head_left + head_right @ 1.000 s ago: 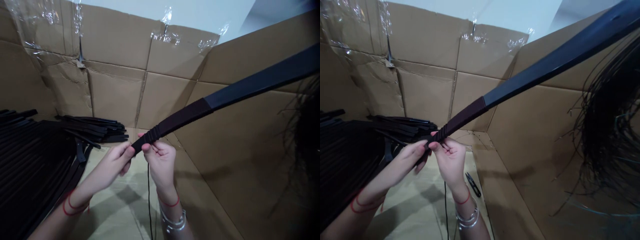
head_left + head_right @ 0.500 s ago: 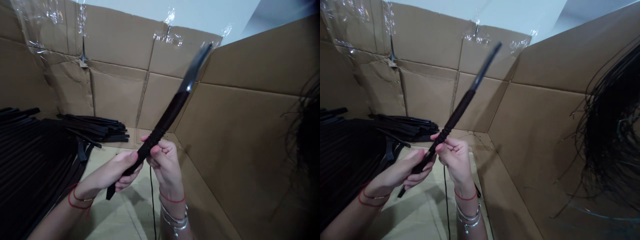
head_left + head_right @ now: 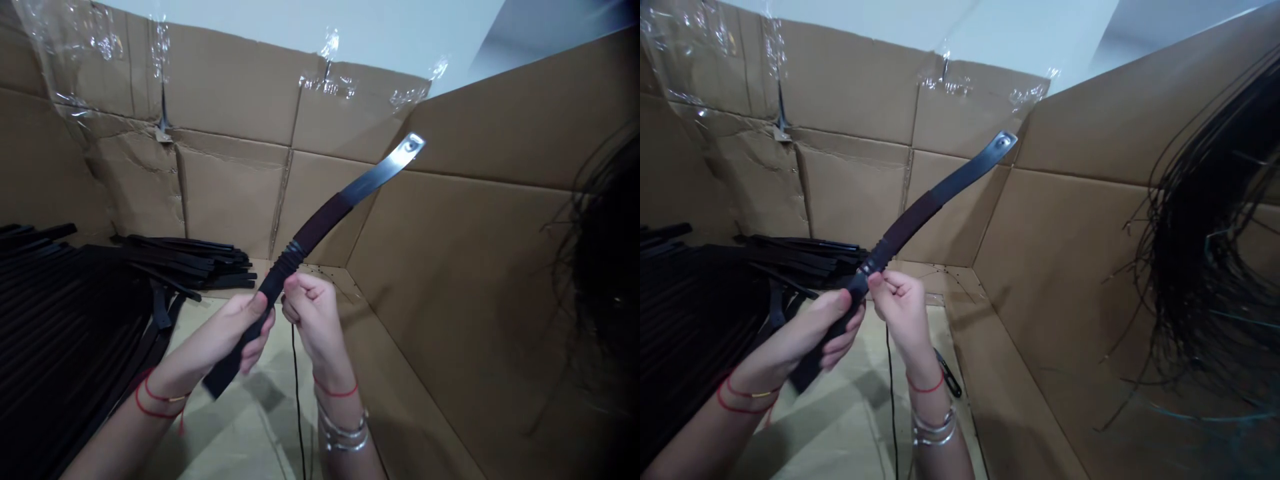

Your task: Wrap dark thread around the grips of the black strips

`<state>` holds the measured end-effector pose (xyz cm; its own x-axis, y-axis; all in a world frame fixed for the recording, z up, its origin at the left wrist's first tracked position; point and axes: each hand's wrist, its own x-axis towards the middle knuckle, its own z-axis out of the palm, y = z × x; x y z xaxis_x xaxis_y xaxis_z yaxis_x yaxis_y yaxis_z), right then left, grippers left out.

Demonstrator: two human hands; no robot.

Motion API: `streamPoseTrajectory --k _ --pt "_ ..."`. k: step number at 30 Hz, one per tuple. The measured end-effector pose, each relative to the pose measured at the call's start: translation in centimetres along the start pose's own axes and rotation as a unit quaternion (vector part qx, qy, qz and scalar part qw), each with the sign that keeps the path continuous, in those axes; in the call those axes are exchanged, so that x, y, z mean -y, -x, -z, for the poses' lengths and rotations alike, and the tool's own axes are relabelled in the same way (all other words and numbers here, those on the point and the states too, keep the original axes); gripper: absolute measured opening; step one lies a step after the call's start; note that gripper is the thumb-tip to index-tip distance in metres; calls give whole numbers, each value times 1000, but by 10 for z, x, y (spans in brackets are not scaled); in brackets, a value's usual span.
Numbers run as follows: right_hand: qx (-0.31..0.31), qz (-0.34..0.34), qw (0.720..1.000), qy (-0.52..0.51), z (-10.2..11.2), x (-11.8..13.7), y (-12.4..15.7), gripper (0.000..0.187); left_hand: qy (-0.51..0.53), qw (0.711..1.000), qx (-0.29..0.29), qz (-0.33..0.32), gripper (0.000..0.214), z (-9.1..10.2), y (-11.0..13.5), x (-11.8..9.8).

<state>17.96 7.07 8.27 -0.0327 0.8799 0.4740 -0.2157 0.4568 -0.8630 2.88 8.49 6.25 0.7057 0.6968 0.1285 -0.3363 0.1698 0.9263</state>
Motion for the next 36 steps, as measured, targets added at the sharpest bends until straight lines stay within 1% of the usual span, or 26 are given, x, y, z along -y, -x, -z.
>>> streamPoseTrajectory --k 1,2,3,4,5,6,7,8,9,10,11,12,13,14,15,18,20,22,23,26,28,30,32,35,36 --pt "50 -26 998 -34 4 0 -1 43 56 995 60 49 54 2 2 0" --pt "86 -47 993 -65 8 0 -2 40 111 981 130 95 58 4 3 2" --pt "101 -58 989 -88 10 1 -2 39 159 960 194 126 61 7 2 5" --pt "98 -58 988 -102 11 2 -1 39 197 940 241 137 63 8 1 9" --pt "82 -50 989 -110 10 3 0 40 224 925 276 136 64 9 -2 14" --pt "59 -38 991 -110 7 5 2 41 239 913 301 134 65 9 -5 18" --pt "30 -24 994 -98 3 7 4 40 232 912 310 136 67 8 -9 22" --pt "-5 -6 997 -75 -1 8 6 38 204 927 288 129 67 6 -12 24" --pt "-44 10 998 -43 -6 9 8 34 160 953 234 104 67 2 -14 25" --pt "-81 19 997 -7 -11 9 10 30 104 980 157 69 65 -1 -15 24" --pt "-112 17 993 27 -16 9 11 27 51 995 76 28 63 -5 -15 22" --pt "-132 6 990 52 -20 9 12 24 15 1000 5 -10 62 -8 -14 19" --pt "-138 -13 988 65 -23 9 12 23 0 999 -39 -33 62 -11 -13 16" --pt "-132 -30 989 68 -25 9 12 21 3 998 -54 -36 64 -13 -12 13" --pt "-116 -41 990 67 -25 10 12 20 17 999 -47 -20 67 -14 -11 11" --pt "-49 -58 995 68 -21 14 9 15 71 997 8 38 67 -14 -9 7" --pt "-36 -71 994 69 -18 17 9 17 96 993 46 55 66 -13 -9 8" --pt "-59 -75 993 64 -17 18 10 21 104 991 67 50 67 -13 -10 11" --pt "-77 -63 993 61 -17 19 11 21 98 992 69 43 68 -14 -11 13" --pt "-129 15 989 73 -14 21 15 17 49 995 78 33 71 -19 -14 22" --pt "-165 70 979 95 -9 24 17 16 33 993 102 45 70 -22 -16 28" --pt "-189 97 970 117 -4 25 17 17 37 989 129 61 69 -22 -18 31" --pt "-192 102 968 124 -3 26 15 16 35 987 138 72 69 -18 -18 29" --pt "-155 75 977 125 -6 25 14 21 14 984 148 94 69 -7 -15 19" --pt "-138 58 981 124 -8 24 14 25 10 985 149 89 67 -4 -13 15"
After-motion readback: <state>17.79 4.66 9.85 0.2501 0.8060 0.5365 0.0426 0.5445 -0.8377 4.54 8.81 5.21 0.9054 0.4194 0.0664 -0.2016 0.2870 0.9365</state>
